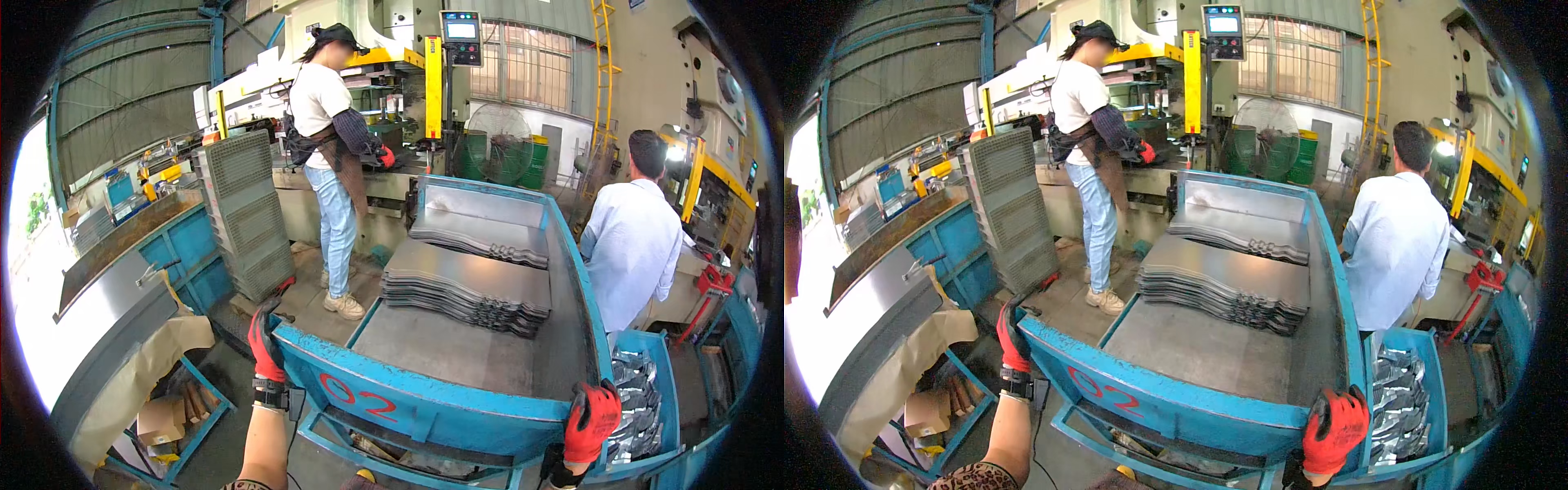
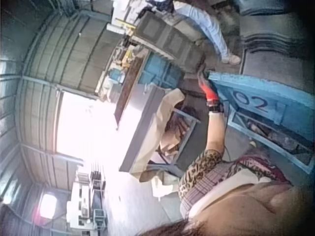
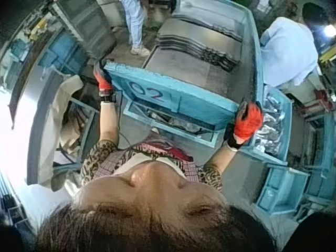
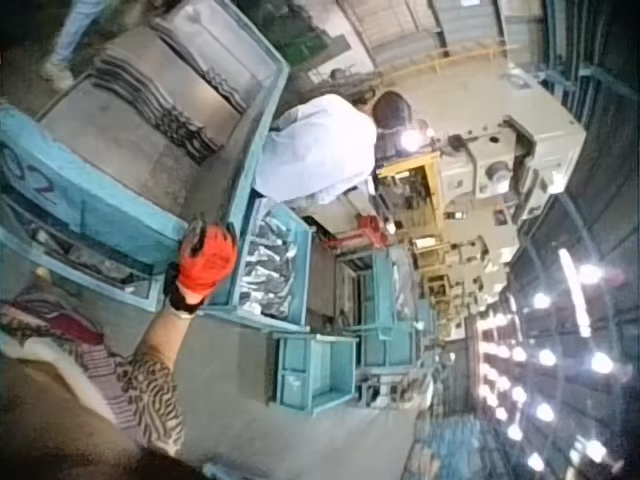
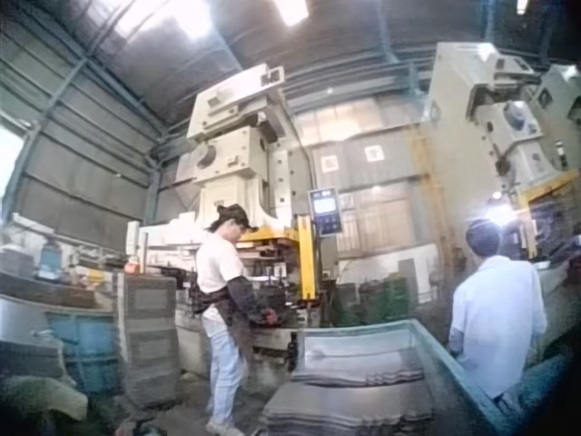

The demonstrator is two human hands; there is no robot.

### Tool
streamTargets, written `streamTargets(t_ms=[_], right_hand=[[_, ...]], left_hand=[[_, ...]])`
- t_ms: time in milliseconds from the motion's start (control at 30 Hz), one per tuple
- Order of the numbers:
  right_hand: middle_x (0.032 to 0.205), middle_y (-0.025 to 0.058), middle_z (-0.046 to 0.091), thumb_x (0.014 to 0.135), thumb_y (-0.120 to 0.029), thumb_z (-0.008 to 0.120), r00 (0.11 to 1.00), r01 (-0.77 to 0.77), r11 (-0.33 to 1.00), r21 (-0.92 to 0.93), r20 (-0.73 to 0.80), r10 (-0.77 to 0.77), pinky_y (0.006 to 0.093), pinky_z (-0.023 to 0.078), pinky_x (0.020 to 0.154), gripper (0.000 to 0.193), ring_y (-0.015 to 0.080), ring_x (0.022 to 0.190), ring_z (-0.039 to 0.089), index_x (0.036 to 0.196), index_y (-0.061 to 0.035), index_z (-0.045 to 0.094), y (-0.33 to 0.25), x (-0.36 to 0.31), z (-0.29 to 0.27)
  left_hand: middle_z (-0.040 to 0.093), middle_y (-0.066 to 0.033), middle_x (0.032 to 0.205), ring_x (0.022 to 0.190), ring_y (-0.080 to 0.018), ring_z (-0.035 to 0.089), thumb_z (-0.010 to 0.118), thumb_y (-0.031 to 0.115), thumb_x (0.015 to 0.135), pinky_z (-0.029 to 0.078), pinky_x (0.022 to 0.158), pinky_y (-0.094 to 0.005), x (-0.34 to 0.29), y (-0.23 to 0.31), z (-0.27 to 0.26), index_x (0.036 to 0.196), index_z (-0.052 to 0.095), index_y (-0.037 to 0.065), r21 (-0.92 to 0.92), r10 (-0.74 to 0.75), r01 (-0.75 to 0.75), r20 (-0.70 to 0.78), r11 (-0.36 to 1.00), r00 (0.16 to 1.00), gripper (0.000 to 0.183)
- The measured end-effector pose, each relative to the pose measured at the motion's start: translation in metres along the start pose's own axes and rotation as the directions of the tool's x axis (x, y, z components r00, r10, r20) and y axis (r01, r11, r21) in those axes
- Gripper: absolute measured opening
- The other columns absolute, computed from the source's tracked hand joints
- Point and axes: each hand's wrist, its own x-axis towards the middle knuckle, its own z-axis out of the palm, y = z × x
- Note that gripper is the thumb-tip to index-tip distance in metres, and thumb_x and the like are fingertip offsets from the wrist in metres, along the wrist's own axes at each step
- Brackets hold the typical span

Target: Assisting a colleague in organizing and moving metal sheets from one bin to another.

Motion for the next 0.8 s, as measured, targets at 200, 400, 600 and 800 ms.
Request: streamTargets(t_ms=[200,400,600,800], right_hand=[[0.094,0.0128,0.067,0.087,-0.016,0.058,0.999,0.009,1.0,-0.011,-0.038,-0.01,0.052,0.047,0.102,0.021,0.0367,0.095,0.063,0.102,-0.0047,0.067,-0.001,-0.004,0.003],[0.098,0.013,0.067,0.087,-0.017,0.058,1.0,0.002,1.0,-0.015,-0.018,-0.002,0.0532,0.046,0.103,0.023,0.0367,0.098,0.063,0.105,-0.0049,0.066,0.004,-0.008,0.005],[0.1,0.0125,0.068,0.087,-0.017,0.058,1.0,0.007,1.0,-0.005,-0.016,-0.007,0.0529,0.046,0.104,0.024,0.0364,0.099,0.063,0.106,-0.0056,0.067,0.002,-0.008,0.004],[0.098,0.0121,0.069,0.087,-0.017,0.057,1.0,0.001,0.999,-0.054,-0.009,-0.002,0.0517,0.047,0.104,0.023,0.0357,0.098,0.064,0.104,-0.0053,0.067,0.001,-0.008,0.004]], left_hand=[[0.068,-0.0186,0.119,0.111,-0.0317,0.066,0.042,0.019,0.102,0.051,0.099,-0.0403,-0.005,-0.018,-0.007,0.126,0.065,0.0,0.093,0.068,-0.067,-0.006,0.993,0.998,0.038],[0.069,-0.0184,0.121,0.112,-0.0308,0.066,0.042,0.019,0.102,0.05,0.1,-0.0398,-0.006,-0.019,-0.001,0.126,0.065,-0.001,-0.092,-0.068,0.069,0.008,0.993,0.998,0.039],[0.069,-0.0178,0.123,0.115,-0.0304,0.065,0.041,0.02,0.102,0.048,0.103,-0.0394,-0.005,-0.033,-0.004,0.123,0.067,-0.002,-0.182,-0.138,0.138,0.016,0.974,0.99,0.04],[0.069,-0.0169,0.123,0.115,-0.0288,0.065,0.038,0.02,0.105,0.047,0.103,-0.0384,0.0,-0.014,-0.003,0.122,0.068,-0.002,-0.113,-0.052,0.054,0.02,0.992,0.998,0.041]])
